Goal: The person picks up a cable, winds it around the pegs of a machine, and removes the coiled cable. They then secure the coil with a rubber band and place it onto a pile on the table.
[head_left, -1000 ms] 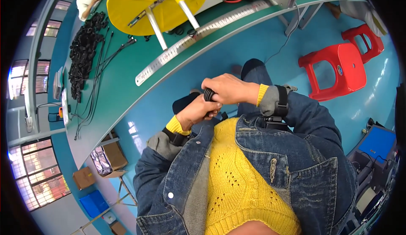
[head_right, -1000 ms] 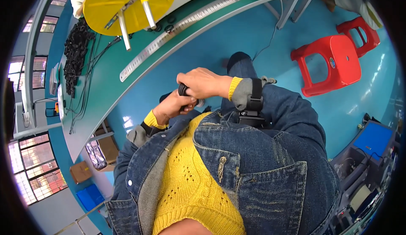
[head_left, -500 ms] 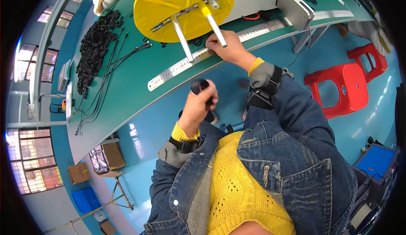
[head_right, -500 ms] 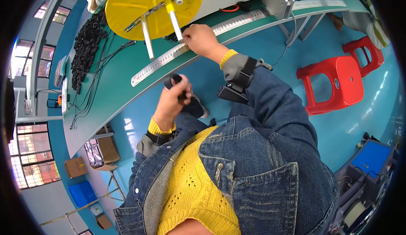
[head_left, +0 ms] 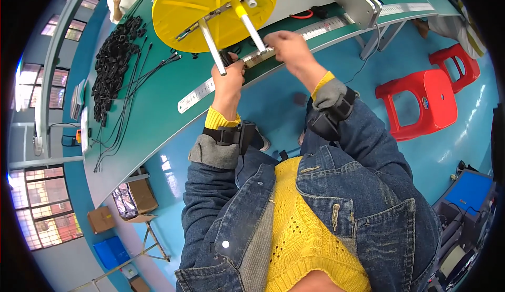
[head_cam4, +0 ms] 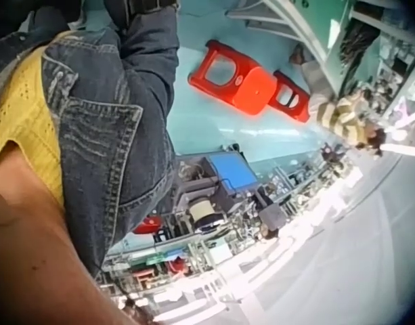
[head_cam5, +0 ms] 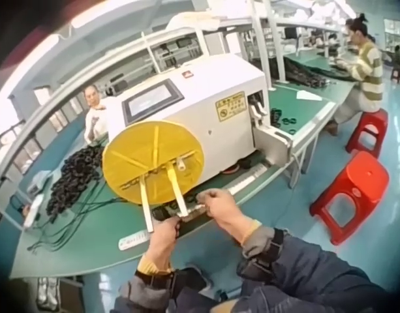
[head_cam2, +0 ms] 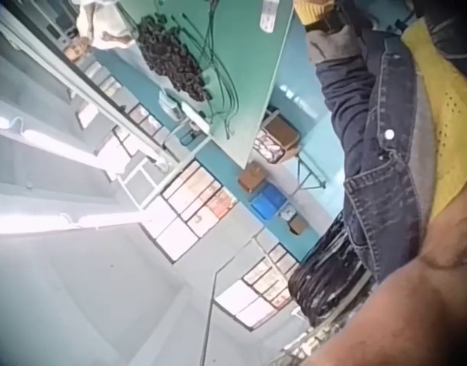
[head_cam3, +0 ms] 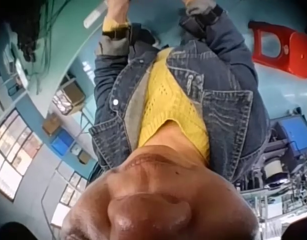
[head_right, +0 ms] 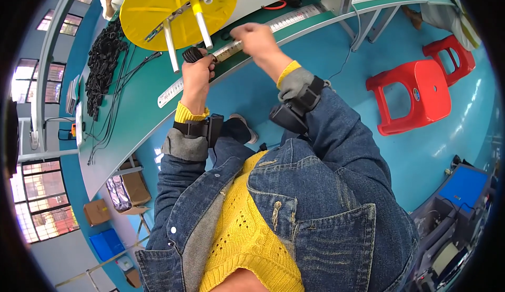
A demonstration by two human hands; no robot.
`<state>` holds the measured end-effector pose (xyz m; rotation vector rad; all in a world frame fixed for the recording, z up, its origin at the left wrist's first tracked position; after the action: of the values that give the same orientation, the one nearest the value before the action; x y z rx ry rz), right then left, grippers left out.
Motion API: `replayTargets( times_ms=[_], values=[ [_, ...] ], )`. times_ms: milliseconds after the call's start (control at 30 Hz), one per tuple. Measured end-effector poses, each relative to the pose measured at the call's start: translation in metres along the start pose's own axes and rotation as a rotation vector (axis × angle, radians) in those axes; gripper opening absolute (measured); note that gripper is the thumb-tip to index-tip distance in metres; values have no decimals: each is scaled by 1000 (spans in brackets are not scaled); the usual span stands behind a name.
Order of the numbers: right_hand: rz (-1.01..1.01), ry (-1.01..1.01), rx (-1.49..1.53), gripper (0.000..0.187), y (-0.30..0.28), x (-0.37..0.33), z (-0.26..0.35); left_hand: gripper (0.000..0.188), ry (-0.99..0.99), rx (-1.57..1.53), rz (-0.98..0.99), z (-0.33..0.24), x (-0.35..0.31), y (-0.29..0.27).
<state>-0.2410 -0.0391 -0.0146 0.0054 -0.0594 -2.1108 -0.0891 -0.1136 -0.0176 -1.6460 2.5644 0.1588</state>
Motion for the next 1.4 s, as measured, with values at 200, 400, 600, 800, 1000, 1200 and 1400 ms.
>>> replayTargets(
  times_ms=[200,400,600,800,1000,1200,1400],
  values=[
    [-34,108,293,15,-12,-17,3,16,399,629,90,-27,8,2],
    [91,167,302,15,-1,-46,2,13,202,200,22,-26,-26,-25],
    [369,167,199,14,49,-90,9,18,-48,-426,316,8,-84,-7],
    [630,210,393,14,61,-128,1,20,-18,-453,285,24,-91,-40],
    [746,432,209,19,56,-150,-11,20,-123,-295,502,25,-111,-25],
    [694,211,-113,31,47,-111,29,21,-213,87,452,40,-118,-25],
    [728,-344,-693,50,71,-118,45,36,92,653,379,16,-123,-12]
  ],
)
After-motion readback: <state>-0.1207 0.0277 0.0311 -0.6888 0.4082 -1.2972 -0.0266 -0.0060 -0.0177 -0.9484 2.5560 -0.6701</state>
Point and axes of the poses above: each hand's wrist, its own x-axis towards the middle knuckle, its own y-axis out of the palm, z = x × y, the point moved 7 cm from there along x, towards the middle knuckle, and after that the axes turned 2 degrees about y, right-handed, at the moved point
